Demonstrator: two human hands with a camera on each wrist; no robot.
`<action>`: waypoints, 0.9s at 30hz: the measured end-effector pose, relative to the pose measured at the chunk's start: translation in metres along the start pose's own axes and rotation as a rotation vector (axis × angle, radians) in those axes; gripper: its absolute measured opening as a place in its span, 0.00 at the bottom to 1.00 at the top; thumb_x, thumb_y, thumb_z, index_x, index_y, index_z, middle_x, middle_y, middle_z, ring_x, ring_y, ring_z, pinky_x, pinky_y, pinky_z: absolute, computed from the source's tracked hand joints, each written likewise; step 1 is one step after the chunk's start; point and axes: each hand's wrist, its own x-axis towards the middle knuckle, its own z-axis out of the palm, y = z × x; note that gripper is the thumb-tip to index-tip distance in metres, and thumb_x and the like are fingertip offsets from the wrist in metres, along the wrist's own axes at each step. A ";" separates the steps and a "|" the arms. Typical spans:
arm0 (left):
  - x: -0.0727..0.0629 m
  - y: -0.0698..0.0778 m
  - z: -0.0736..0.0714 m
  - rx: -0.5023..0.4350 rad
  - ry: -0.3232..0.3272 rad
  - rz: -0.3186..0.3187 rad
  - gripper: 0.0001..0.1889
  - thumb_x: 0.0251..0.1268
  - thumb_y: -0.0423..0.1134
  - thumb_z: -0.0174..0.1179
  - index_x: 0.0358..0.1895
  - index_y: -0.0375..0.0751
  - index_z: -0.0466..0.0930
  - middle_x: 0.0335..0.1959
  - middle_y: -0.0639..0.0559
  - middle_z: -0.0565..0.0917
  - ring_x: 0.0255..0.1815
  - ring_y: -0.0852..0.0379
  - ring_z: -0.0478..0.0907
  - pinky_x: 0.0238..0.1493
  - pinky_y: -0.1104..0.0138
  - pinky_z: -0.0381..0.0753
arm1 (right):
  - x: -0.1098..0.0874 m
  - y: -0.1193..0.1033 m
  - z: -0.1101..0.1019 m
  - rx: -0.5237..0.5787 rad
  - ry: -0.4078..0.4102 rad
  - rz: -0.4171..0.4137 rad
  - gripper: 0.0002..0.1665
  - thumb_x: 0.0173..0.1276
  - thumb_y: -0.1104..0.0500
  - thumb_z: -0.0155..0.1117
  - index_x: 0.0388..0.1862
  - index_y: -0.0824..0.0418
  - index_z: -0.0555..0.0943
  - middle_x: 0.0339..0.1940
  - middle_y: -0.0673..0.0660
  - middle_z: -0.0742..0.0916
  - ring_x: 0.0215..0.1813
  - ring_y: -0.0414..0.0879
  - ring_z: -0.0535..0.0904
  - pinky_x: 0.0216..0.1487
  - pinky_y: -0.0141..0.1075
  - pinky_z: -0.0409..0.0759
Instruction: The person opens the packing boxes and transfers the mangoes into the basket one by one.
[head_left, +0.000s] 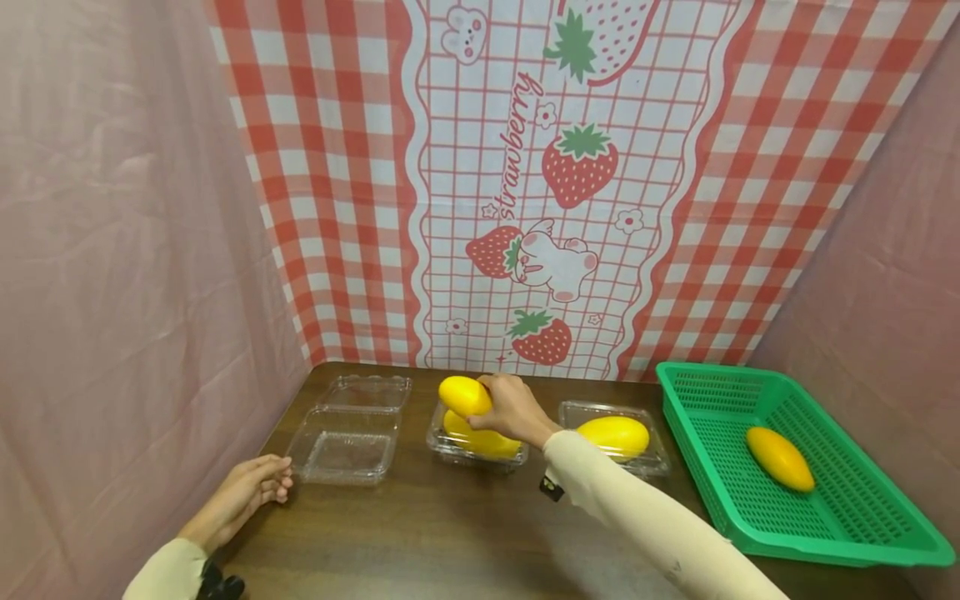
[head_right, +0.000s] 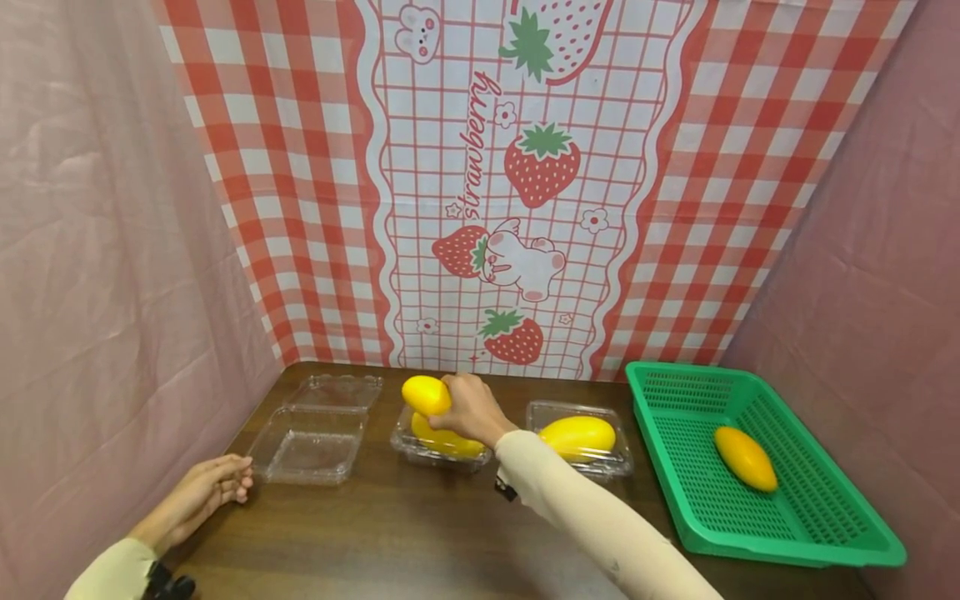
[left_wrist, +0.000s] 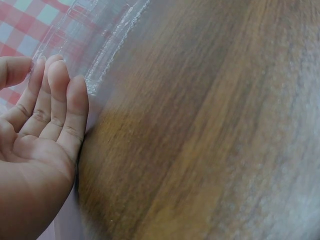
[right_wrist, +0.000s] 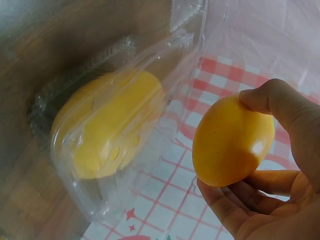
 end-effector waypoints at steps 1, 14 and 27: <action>0.000 0.000 0.000 0.002 -0.003 0.001 0.14 0.82 0.43 0.53 0.46 0.32 0.76 0.37 0.48 0.81 0.36 0.56 0.79 0.43 0.63 0.84 | -0.001 0.001 -0.001 0.002 0.000 0.003 0.33 0.55 0.51 0.81 0.56 0.67 0.83 0.43 0.56 0.86 0.38 0.46 0.77 0.40 0.40 0.80; -0.002 -0.001 -0.003 0.041 -0.048 0.007 0.17 0.83 0.46 0.50 0.49 0.31 0.74 0.42 0.47 0.78 0.40 0.56 0.78 0.46 0.64 0.83 | -0.009 0.016 -0.015 0.001 0.054 0.036 0.27 0.52 0.54 0.83 0.47 0.64 0.84 0.33 0.51 0.84 0.32 0.44 0.75 0.33 0.38 0.76; -0.002 0.000 -0.001 0.050 -0.034 0.002 0.18 0.82 0.46 0.51 0.49 0.30 0.74 0.41 0.48 0.78 0.39 0.55 0.78 0.46 0.63 0.83 | -0.024 0.041 -0.029 -0.007 0.091 0.049 0.26 0.53 0.54 0.83 0.47 0.65 0.85 0.31 0.51 0.84 0.29 0.44 0.73 0.32 0.38 0.74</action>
